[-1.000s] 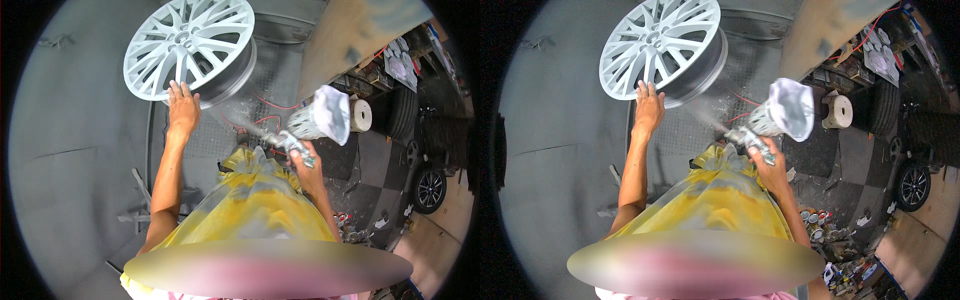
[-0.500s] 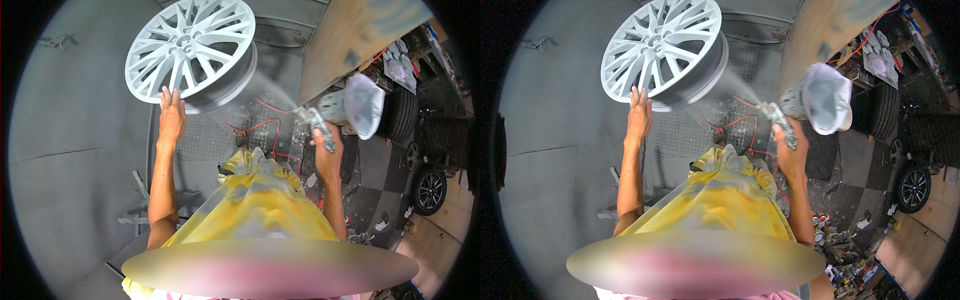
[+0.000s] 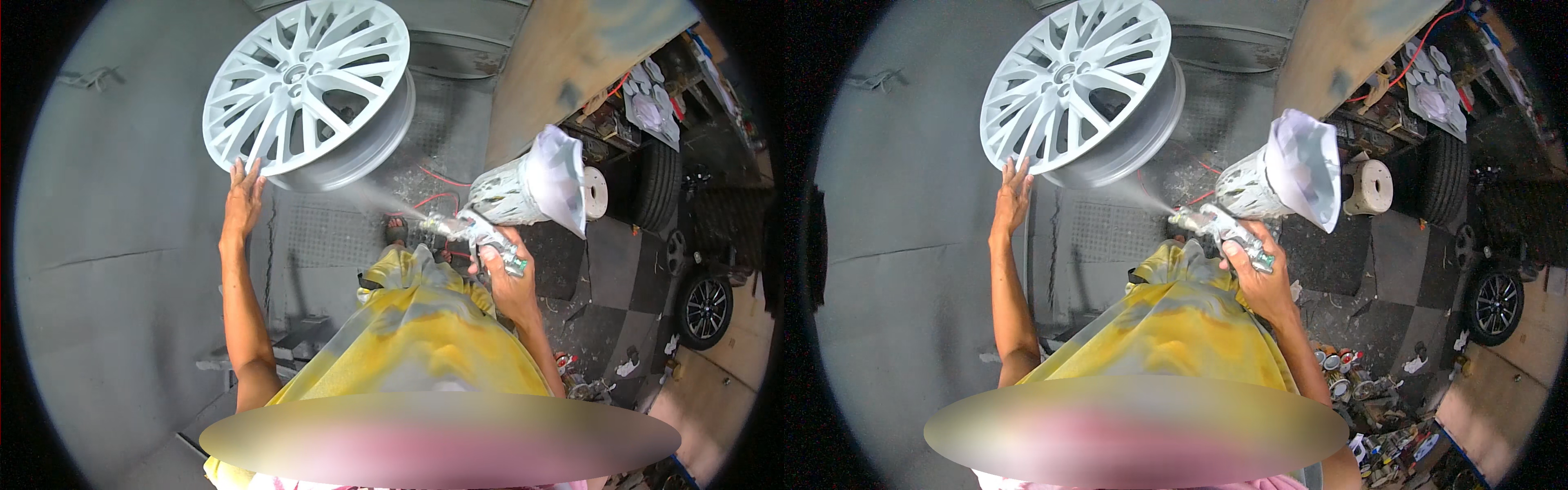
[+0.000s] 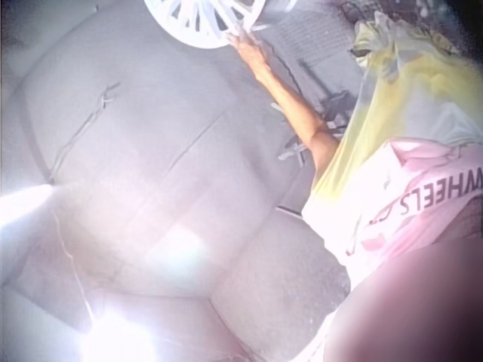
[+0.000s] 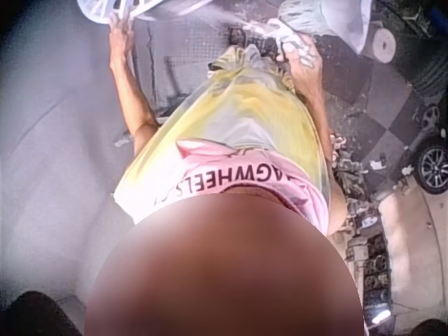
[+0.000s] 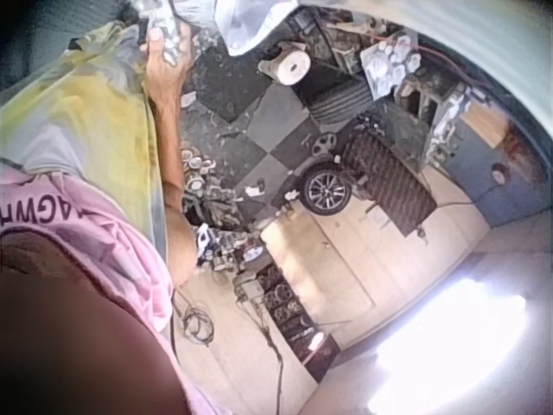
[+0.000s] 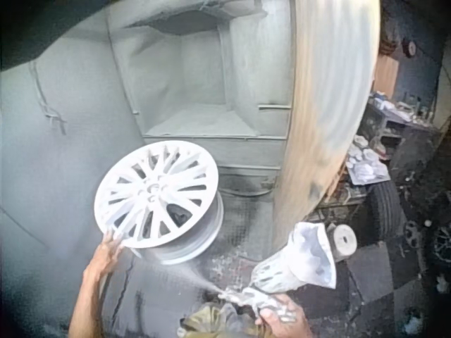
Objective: Painting a car rim using a spray gun.
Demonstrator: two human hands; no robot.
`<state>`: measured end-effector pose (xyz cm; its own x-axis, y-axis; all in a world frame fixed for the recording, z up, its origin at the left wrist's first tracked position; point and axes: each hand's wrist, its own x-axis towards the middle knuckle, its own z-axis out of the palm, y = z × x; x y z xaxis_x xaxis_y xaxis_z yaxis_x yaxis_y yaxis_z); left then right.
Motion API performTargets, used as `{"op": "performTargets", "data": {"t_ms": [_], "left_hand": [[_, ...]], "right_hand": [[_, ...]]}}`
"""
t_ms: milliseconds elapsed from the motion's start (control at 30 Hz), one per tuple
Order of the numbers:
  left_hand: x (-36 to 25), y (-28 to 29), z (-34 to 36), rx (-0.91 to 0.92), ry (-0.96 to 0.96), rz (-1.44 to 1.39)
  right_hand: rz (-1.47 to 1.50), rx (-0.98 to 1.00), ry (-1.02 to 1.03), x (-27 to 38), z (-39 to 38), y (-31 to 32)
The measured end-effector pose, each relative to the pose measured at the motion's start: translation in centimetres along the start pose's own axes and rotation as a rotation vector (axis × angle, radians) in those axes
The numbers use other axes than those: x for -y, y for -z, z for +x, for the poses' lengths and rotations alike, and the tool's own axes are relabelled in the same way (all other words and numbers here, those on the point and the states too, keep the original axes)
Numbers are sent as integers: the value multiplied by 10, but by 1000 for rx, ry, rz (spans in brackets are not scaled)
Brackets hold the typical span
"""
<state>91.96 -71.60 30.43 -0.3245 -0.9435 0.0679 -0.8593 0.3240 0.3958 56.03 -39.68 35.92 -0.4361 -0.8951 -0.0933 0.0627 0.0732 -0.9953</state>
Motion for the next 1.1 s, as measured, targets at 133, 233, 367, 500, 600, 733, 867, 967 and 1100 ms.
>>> {"op": "performTargets", "data": {"t_ms": [133, 233, 367, 500, 600, 733, 867, 967, 1100], "left_hand": [[34, 11, 4, 57, -26, -28], [71, 13, 12, 88, -32, -68], [113, 18, 25, 164, -42, -159], [142, 28, 42, 238, 1, -71], [180, 29, 55, 191, -84, 143], [147, 5, 41, 132, 45, 310], [64, 5, -6, 139, 60, 360], [12, -11, -39, 127, -85, 275], [-47, -27, -71, 170, -101, 146]], "right_hand": [[-133, -195, 170, -2, 12, 6], [-246, -315, 250, -4, 17, 13], [-272, -147, 87, -26, 7, 12], [-113, 72, -89, -50, -18, -17], [-225, 115, -58, -67, -19, -24], [-393, -48, 8, -76, -12, -10], [-365, -241, 108, -63, -3, 14], [-345, -336, 193, -57, -3, 14], [-272, -214, 85, -66, -17, -2]]}}
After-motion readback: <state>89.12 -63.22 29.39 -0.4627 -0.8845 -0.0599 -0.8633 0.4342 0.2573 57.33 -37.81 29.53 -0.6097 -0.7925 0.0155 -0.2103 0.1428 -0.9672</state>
